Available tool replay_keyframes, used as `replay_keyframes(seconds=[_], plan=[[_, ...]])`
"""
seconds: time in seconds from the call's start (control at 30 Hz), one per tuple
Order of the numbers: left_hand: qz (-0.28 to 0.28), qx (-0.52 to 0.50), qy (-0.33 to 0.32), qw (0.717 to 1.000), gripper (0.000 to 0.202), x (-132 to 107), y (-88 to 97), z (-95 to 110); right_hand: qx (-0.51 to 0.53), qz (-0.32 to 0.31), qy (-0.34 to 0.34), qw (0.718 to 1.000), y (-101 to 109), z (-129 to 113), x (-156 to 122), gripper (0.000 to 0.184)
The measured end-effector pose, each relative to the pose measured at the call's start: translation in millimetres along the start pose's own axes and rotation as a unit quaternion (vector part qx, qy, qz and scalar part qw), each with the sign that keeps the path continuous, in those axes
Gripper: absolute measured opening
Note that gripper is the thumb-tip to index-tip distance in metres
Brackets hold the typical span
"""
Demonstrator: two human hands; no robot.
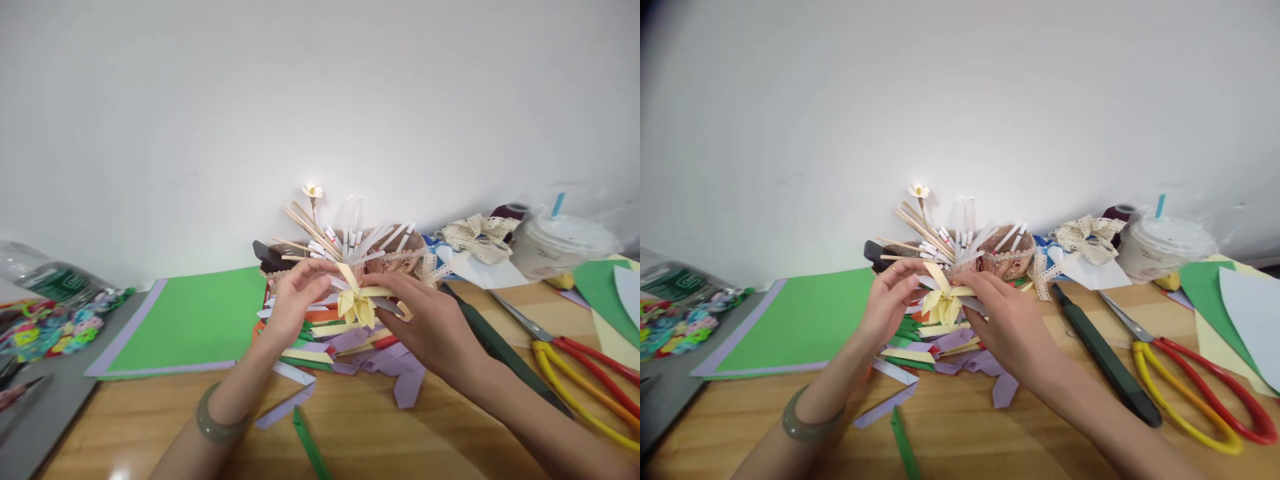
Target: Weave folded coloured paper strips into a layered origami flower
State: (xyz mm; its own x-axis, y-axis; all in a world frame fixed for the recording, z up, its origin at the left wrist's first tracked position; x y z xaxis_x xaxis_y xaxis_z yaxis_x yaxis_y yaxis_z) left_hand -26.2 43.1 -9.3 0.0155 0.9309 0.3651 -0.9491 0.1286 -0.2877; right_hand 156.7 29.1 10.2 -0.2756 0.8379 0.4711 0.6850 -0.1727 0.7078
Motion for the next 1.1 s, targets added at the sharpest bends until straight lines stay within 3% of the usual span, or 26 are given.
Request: replay_keyframes(seconds=[0.23,0.47,0.53,0.63,0.73,0.87,1.1], plan=[[0.003,0.12,0.03,0.992,0.024,-3.6,-7.7,9.2,-0.125,0.043,0.13,0.983,-3.9,0.3,-2.1,0.025],[-0.021,0.172,-0.016,0.985,0.018,-9.0,-15.3,22.4,-0.168,0.041,0.154,0.973,-1.0,4.4,-1.3,0.037],[-0.024,0.214,-0.047,0.975,0.018,-11.5,-14.9,23.1,-0.131,0.001,0.149,0.98,2.3,3.5,-0.2,0.042],[-0.044,0.293,-0.145,0.944,0.015,-13.6,-14.0,24.7,-0.05,-0.066,0.124,0.989,9.9,-1.1,2.4,0.05],[-0.091,0.354,-0.262,0.893,0.015,-13.4,-15.8,26.9,0.03,-0.01,0.108,0.994,16.9,-7.6,3.0,0.041],[-0.119,0.381,-0.363,0.842,0.02,-12.7,-19.7,27.8,0.028,0.086,0.126,0.988,15.6,-15.1,-2.3,0.037],[-0.119,0.381,-0.4,0.825,0.021,-14.1,-22.0,26.9,0.01,0.082,0.173,0.982,9.0,-19.4,-8.3,0.048]])
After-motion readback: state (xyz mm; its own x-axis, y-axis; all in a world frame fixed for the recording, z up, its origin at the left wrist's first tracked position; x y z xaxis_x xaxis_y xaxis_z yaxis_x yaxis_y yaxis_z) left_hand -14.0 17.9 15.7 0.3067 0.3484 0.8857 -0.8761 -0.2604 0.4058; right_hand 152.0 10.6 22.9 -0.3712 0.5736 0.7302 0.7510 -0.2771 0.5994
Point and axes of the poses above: each hand's wrist, its own x-axis towards the middle knuckle, its own y-axis out of the back of the hand, z = x × y, the point moved 1 cm from there along x, towards the middle knuckle, and after that the axes turned 11 degrees about -y, right-handed, at the moved point
